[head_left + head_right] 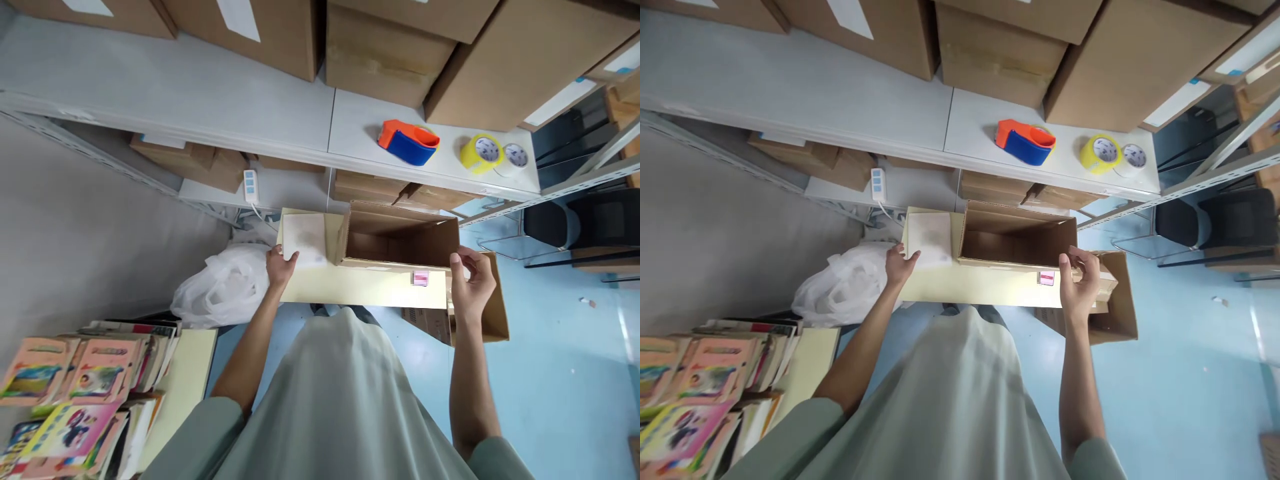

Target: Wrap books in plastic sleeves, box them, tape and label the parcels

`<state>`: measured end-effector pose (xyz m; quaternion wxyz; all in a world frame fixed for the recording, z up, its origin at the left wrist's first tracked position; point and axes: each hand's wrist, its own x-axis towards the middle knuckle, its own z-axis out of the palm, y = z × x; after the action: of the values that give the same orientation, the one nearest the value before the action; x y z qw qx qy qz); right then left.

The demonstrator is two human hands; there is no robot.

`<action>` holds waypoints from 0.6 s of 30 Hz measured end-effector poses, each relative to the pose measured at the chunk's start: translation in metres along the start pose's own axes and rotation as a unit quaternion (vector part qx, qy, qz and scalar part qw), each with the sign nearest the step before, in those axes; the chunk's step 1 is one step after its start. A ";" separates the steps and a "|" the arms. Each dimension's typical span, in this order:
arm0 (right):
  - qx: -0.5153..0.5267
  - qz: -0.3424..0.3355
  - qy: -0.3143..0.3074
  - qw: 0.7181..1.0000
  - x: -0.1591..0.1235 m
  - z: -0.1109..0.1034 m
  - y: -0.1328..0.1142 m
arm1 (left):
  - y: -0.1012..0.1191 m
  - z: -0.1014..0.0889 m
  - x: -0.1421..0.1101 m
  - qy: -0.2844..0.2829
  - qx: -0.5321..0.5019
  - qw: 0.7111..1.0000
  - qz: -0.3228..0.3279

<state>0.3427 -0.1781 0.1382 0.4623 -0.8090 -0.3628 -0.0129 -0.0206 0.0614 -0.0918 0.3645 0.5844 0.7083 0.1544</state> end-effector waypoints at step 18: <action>-0.058 0.028 -0.014 0.998 -0.045 -0.008 -0.039 | -0.021 0.034 0.052 -0.071 0.068 0.992 -0.075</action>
<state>0.2884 -0.1984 0.1555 0.4098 -0.8441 -0.3456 -0.0093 -0.0145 0.0974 -0.1464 0.3841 0.5624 0.7313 0.0366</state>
